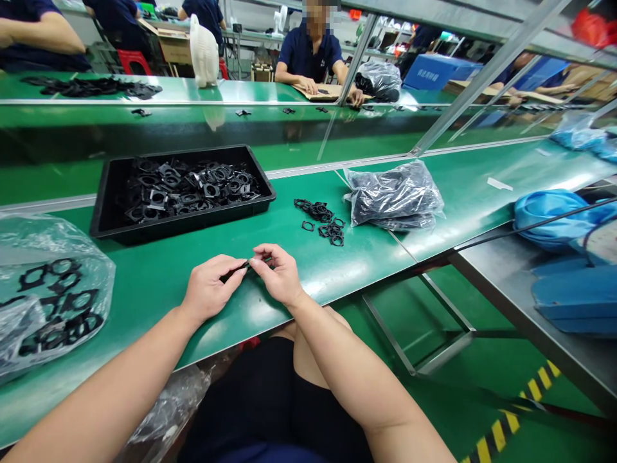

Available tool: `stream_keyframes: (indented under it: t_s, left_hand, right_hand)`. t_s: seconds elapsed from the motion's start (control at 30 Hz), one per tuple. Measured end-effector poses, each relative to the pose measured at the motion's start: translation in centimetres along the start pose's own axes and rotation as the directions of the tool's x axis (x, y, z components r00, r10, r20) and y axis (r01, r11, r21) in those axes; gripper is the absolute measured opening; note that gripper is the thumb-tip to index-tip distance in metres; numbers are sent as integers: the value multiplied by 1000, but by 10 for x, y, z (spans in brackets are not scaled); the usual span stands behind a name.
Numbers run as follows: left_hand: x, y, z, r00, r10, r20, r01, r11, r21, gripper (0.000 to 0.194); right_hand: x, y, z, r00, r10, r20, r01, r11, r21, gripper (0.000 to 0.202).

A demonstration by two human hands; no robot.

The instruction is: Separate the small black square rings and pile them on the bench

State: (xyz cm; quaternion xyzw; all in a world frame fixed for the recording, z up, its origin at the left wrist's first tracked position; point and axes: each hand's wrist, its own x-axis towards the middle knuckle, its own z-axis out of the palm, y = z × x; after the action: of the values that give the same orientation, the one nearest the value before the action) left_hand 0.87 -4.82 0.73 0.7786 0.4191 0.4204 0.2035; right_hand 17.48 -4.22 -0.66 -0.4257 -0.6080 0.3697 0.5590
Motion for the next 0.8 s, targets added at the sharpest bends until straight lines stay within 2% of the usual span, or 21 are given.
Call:
stream_keyframes:
  t_s: [0.13, 0.2, 0.3, 0.37, 0.43, 0.5, 0.57, 0.6, 0.67, 0.8]
  left_hand:
    - [0, -1, 2, 994, -24, -104, 28, 999, 40, 15]
    - [0, -3, 2, 988, -22, -152, 35, 996, 83, 15]
    - [-2, -2, 2, 990, 8, -138, 4, 996, 86, 14]
    - [-2, -2, 3, 992, -11, -125, 11, 1000, 2, 12]
    - [-1, -2, 5, 979, -131, -156, 101, 978, -183, 15]
    - [2, -3, 5, 929, -346, -130, 264, 868, -420, 28]
    - [5, -5, 5, 854, -520, -1, 422, 693, -584, 45]
    - [6, -6, 4, 821, -567, 69, 480, 621, -619, 52]
    - [9, -8, 2, 786, -602, 140, 532, 543, -649, 58]
    - [10, -9, -2, 770, -620, 150, 538, 504, -676, 59]
  right_hand:
    - [3, 5, 2, 987, 158, -16, -152, 970, 190, 32]
    - [5, 6, 2, 965, 257, 53, -261, 924, 280, 35]
    - [8, 5, 1, 921, 348, 174, -389, 844, 371, 39]
    - [8, 4, 0, 908, 381, 177, -420, 813, 404, 42]
    - [9, 3, 0, 901, 402, 160, -431, 800, 417, 41]
    - [9, 2, 1, 902, 403, 154, -430, 805, 409, 40]
    - [8, 3, 2, 906, 394, 158, -424, 820, 384, 40]
    - [8, 4, 3, 908, 389, 158, -420, 830, 367, 39]
    - [7, 6, 4, 912, 381, 154, -411, 854, 319, 35]
    - [7, 9, 4, 908, 387, 163, -415, 884, 215, 23]
